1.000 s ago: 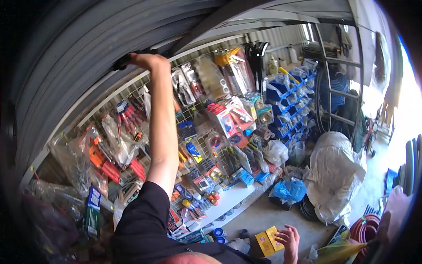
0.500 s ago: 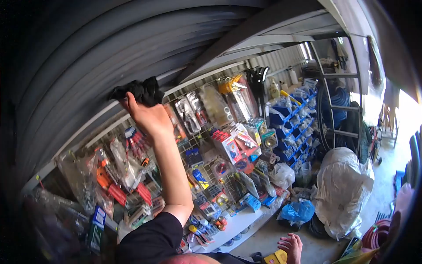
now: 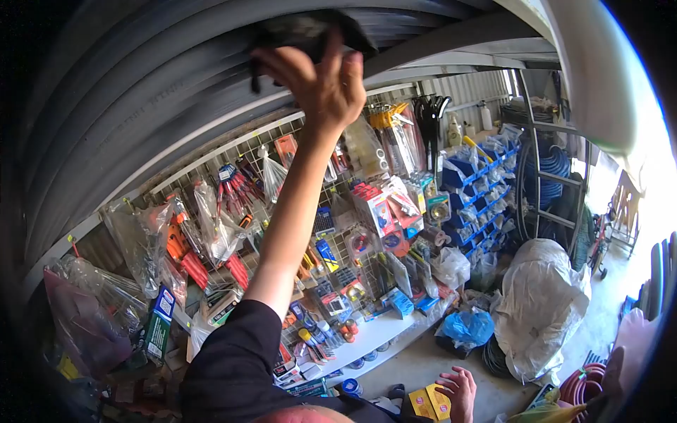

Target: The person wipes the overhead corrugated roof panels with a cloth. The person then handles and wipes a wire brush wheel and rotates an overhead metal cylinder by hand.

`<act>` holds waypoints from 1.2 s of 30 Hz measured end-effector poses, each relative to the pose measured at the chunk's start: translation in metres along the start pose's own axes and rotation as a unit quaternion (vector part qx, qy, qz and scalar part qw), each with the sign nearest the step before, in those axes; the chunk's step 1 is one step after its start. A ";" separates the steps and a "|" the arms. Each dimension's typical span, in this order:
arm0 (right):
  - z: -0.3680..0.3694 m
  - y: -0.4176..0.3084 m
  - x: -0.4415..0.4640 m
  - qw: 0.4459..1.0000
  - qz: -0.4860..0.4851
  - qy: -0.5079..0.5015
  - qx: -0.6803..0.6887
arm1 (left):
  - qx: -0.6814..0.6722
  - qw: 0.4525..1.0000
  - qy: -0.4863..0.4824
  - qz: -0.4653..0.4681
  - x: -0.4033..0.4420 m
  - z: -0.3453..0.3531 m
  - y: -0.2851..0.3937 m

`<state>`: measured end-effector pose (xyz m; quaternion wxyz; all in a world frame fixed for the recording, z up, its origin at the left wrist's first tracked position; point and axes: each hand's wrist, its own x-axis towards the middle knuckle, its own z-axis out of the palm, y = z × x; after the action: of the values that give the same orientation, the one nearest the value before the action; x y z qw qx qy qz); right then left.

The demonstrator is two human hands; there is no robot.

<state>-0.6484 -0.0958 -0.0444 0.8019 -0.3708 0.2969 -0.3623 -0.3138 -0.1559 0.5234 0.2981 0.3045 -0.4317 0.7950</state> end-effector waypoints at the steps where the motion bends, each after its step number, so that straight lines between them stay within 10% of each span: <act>1: 0.002 -0.002 -0.005 1.000 -0.003 -0.009 0.003 | -0.016 0.999 -0.031 0.019 -0.005 0.001 0.003; 5: -0.005 0.004 -0.012 1.000 -0.005 -0.019 -0.002 | -0.141 0.981 -0.132 -0.010 -0.015 -0.013 -0.020; 13: -0.023 0.022 -0.001 0.998 0.048 -0.045 0.024 | 0.068 0.993 0.081 0.055 -0.018 -0.134 -0.167; 15: -0.034 0.027 0.006 0.997 0.065 -0.046 0.025 | 0.024 0.953 0.124 -0.276 -0.015 -0.162 -0.174; 16: -0.042 0.031 0.009 0.996 0.061 -0.057 0.026 | -0.028 0.934 0.197 -0.296 0.009 -0.176 -0.165; 18: -0.045 0.032 0.011 0.995 0.060 -0.065 0.037 | -0.183 0.898 0.343 -0.208 0.059 -0.202 -0.147; 20: -0.046 0.029 0.014 0.995 0.059 -0.063 0.042 | -0.140 0.936 0.270 -0.177 0.068 -0.212 -0.135; 36: -0.077 -0.009 -0.072 0.989 -0.056 0.110 0.087 | -0.125 0.972 0.118 -0.160 0.005 0.059 0.053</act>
<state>-0.7494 -0.0715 -0.0641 0.7719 -0.2739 0.3293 -0.4697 -0.3425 -0.2302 0.5264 0.5063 0.2336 -0.4351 0.7070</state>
